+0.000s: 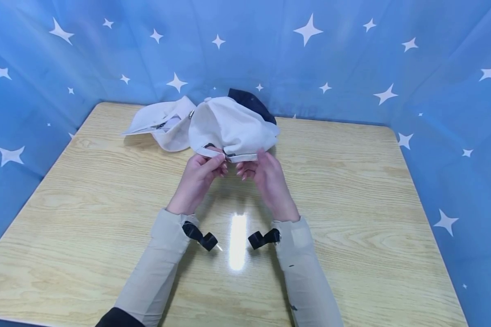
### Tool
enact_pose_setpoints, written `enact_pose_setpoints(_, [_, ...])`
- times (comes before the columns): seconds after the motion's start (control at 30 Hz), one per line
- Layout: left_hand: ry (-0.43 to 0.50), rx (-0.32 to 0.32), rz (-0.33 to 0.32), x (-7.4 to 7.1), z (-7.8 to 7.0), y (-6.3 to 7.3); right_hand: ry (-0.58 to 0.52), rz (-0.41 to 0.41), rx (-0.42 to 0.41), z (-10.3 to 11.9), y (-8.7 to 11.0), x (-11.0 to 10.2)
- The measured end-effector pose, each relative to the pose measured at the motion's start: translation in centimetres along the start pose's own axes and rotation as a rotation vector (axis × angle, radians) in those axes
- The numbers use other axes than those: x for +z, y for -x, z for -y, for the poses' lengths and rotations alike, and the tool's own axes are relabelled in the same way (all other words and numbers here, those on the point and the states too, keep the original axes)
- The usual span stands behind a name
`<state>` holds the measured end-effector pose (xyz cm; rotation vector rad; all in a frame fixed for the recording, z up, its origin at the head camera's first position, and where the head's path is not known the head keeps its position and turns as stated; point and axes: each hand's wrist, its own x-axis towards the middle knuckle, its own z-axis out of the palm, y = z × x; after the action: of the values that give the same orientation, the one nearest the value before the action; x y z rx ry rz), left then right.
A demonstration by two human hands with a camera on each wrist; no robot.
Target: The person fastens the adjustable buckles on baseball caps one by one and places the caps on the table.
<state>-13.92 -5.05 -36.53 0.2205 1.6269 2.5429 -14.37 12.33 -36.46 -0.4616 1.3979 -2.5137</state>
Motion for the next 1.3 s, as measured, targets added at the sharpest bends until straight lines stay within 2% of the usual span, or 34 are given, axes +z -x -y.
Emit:
enact_pose_setpoints(0.17, [-0.003,-0.007,0.003,0.03,-0.09,0.02,-0.055,-0.015,0.017,0.15,-0.16,0.03])
enact_pose_setpoints(0.4, [-0.048,-0.017,0.033,0.07,-0.06,0.16,0.108,-0.110,0.107,0.43,0.16,0.66])
enact_pose_setpoints(0.53, [-0.074,-0.008,0.056,0.18,0.01,0.20,0.148,-0.134,0.146,0.53,0.12,0.90])
enact_pose_setpoints(0.7, [-0.085,0.004,0.052,0.16,0.10,0.15,0.167,-0.132,0.143,0.53,0.10,0.94])
enact_pose_setpoints(1.3, [-0.094,-0.021,0.029,0.10,-0.03,0.32,0.182,-0.104,0.130,0.49,0.22,0.73])
